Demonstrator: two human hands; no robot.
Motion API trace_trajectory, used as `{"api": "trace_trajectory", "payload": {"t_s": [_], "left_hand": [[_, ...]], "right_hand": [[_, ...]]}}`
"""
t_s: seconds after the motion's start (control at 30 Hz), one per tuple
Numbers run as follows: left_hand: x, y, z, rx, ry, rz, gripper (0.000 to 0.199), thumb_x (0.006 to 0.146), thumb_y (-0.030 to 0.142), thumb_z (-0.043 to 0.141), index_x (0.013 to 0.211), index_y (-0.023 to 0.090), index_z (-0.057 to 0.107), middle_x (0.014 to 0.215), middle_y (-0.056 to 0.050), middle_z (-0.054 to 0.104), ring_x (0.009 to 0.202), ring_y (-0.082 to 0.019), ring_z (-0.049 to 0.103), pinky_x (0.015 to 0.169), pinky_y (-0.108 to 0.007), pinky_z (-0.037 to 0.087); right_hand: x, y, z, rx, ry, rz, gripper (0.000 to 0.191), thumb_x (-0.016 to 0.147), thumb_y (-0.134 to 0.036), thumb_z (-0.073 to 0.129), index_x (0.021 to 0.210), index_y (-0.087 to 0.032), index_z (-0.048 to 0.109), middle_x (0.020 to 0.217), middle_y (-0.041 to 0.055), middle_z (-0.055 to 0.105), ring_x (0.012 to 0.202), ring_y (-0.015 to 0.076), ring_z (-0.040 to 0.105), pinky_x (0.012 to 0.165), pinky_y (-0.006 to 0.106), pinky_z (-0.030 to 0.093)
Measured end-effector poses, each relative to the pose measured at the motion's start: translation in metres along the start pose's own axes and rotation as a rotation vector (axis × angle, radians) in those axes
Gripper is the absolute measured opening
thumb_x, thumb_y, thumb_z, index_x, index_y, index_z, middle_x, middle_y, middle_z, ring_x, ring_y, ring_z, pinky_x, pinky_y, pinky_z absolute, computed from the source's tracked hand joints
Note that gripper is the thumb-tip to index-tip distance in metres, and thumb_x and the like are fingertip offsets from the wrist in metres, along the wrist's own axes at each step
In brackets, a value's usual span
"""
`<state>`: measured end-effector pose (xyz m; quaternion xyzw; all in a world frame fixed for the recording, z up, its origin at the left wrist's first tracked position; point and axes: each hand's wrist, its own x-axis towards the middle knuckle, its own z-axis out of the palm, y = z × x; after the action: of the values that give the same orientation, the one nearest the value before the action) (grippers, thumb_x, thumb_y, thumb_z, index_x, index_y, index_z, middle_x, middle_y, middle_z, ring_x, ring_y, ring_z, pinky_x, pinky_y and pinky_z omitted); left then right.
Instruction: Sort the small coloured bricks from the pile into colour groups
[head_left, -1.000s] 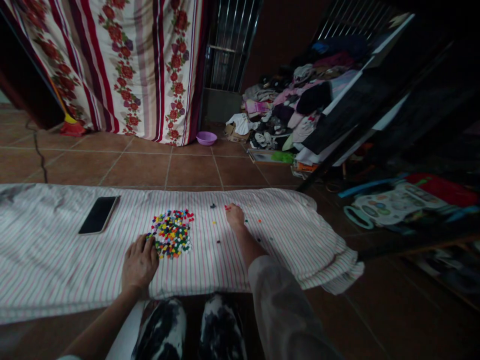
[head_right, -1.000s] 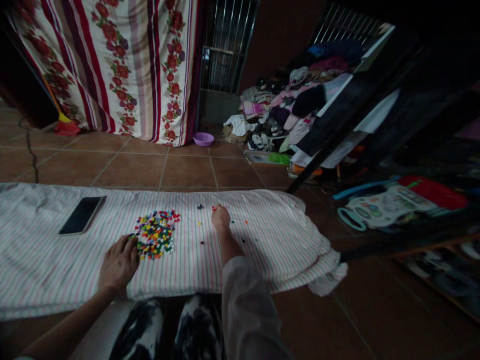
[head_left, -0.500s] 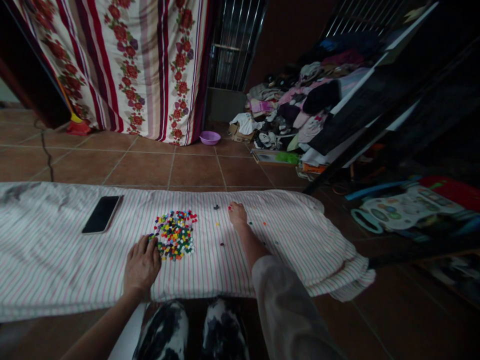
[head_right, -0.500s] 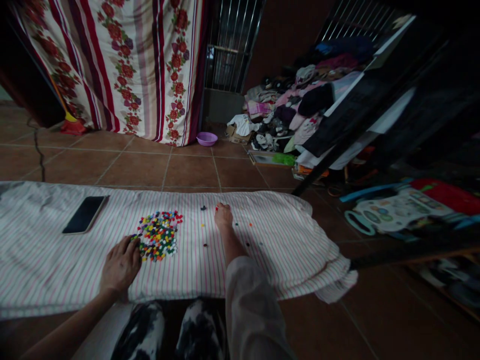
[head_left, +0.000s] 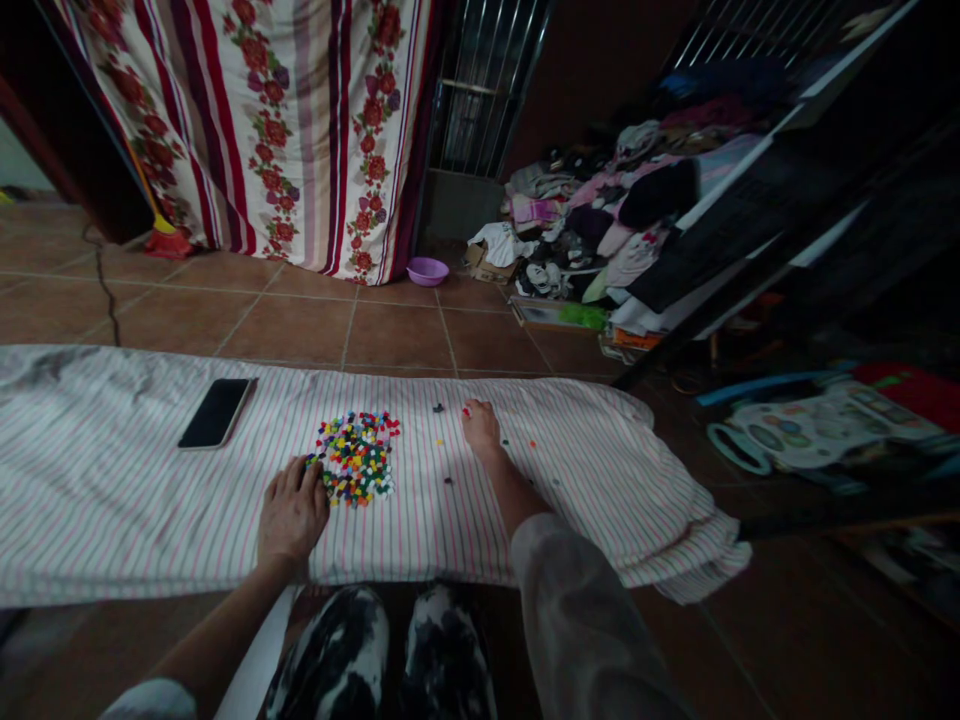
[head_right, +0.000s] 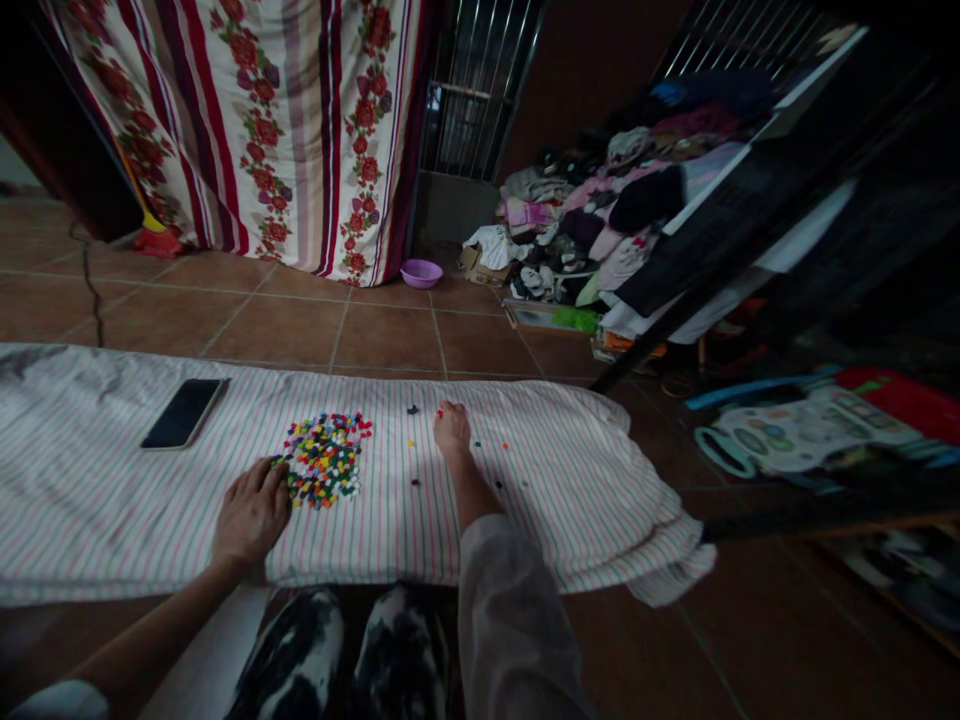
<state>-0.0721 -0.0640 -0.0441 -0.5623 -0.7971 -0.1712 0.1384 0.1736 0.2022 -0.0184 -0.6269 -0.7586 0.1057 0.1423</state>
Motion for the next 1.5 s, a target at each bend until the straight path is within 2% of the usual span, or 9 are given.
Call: {"api": "trace_trajectory", "payload": {"t_s": [0.3, 0.67, 0.8, 0.93, 1.23, 1.5], "left_hand": [[0.001, 0.002, -0.004, -0.024, -0.012, -0.011, 0.038, 0.092, 0.027, 0.037, 0.119, 0.013, 0.06, 0.129, -0.016, 0.057, 0.124, -0.027, 0.048, 0.101, -0.042, 0.038], [0.001, 0.003, -0.006, -0.035, -0.01, -0.029, 0.037, 0.092, 0.027, 0.037, 0.118, 0.015, 0.06, 0.129, -0.015, 0.056, 0.123, -0.027, 0.048, 0.102, -0.042, 0.038], [0.0, 0.004, -0.007, -0.038, -0.018, -0.027, 0.037, 0.092, 0.027, 0.037, 0.119, 0.014, 0.059, 0.129, -0.015, 0.056, 0.123, -0.027, 0.048, 0.101, -0.043, 0.038], [0.001, 0.004, -0.008, -0.053, -0.007, -0.03, 0.037, 0.091, 0.027, 0.038, 0.119, 0.015, 0.06, 0.128, -0.015, 0.056, 0.122, -0.028, 0.048, 0.101, -0.044, 0.039], [0.002, 0.005, -0.013, -0.043, -0.016, -0.023, 0.038, 0.091, 0.029, 0.036, 0.117, 0.014, 0.06, 0.127, -0.016, 0.057, 0.117, -0.028, 0.051, 0.097, -0.043, 0.039], [0.002, 0.005, -0.016, -0.05, -0.01, -0.012, 0.038, 0.091, 0.028, 0.036, 0.117, 0.013, 0.059, 0.126, -0.015, 0.057, 0.111, -0.027, 0.053, 0.094, -0.042, 0.039]], "right_hand": [[-0.021, -0.034, 0.005, 0.127, 0.038, -0.156, 0.028, 0.086, -0.011, 0.05, 0.107, -0.021, 0.067, 0.11, 0.007, 0.062, 0.096, 0.0163, 0.06, 0.087, 0.025, 0.045], [-0.072, -0.083, 0.035, 0.311, -0.119, -0.37, 0.02, 0.085, -0.013, 0.054, 0.095, -0.023, 0.067, 0.096, 0.0017, 0.065, 0.087, 0.0129, 0.061, 0.082, 0.022, 0.045], [-0.09, -0.091, 0.044, 0.316, -0.146, -0.341, 0.016, 0.084, -0.016, 0.059, 0.097, -0.021, 0.067, 0.098, 0.0035, 0.065, 0.086, 0.0134, 0.062, 0.078, 0.022, 0.045], [-0.099, -0.095, 0.048, 0.259, -0.107, -0.319, 0.016, 0.085, -0.017, 0.058, 0.096, -0.023, 0.067, 0.099, 0.0037, 0.063, 0.088, 0.0144, 0.06, 0.079, 0.024, 0.044], [-0.107, -0.096, 0.051, 0.234, -0.045, -0.313, 0.015, 0.088, -0.019, 0.055, 0.096, -0.023, 0.066, 0.1, 0.0046, 0.062, 0.093, 0.0153, 0.058, 0.083, 0.024, 0.044], [-0.103, -0.093, 0.045, 0.373, -0.058, -0.257, 0.016, 0.084, -0.017, 0.055, 0.095, -0.024, 0.063, 0.094, 0.001, 0.067, 0.089, 0.014, 0.062, 0.082, 0.024, 0.046]]}}
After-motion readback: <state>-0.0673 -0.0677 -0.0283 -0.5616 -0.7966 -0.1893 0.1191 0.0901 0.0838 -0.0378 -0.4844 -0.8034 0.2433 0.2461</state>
